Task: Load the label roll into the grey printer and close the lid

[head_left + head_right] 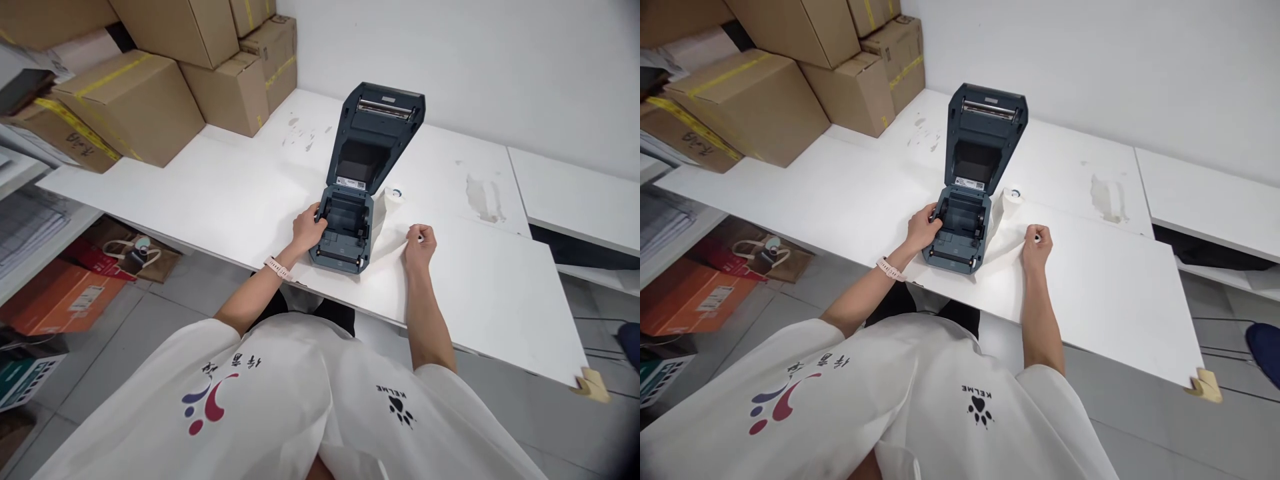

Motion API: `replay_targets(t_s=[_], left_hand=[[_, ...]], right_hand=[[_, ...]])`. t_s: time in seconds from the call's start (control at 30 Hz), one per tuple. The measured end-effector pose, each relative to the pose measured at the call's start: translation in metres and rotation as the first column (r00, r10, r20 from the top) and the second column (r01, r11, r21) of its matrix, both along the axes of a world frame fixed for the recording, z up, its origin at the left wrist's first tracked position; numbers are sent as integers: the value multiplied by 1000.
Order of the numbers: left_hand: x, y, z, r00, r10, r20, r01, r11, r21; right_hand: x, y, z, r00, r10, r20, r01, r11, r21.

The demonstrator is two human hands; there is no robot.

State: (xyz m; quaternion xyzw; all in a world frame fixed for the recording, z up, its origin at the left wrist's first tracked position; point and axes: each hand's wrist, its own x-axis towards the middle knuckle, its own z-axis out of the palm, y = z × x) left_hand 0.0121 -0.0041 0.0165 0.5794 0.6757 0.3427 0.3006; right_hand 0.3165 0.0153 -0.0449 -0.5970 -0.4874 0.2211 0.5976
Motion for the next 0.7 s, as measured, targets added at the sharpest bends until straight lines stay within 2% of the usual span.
replay_targets(t_s=[0.13,0.27,0.37,0.53,0.7], left_hand=[[0,0,-1,1000,1,17,-1,1000,17],[0,-2,1,999,1,-32,-1,1000,1],[0,-3,3,998,-6,-56,5,1000,-16],[0,-4,5,999,-12,-49,11,1000,-10],[1,-2,3,999,-6,-54,5,1000,-10]], right_hand=[[7,7,-11,993,13,-117,-19,999,-45],[18,1,-12,919,73,-388,-115,990,-87],[19,-3,-13,887,124,-444,-179,980,-83],[23,-3,-7,913,206,-353,-273,950,-149],[48,29,23,948,311,-66,-318,916,-244]])
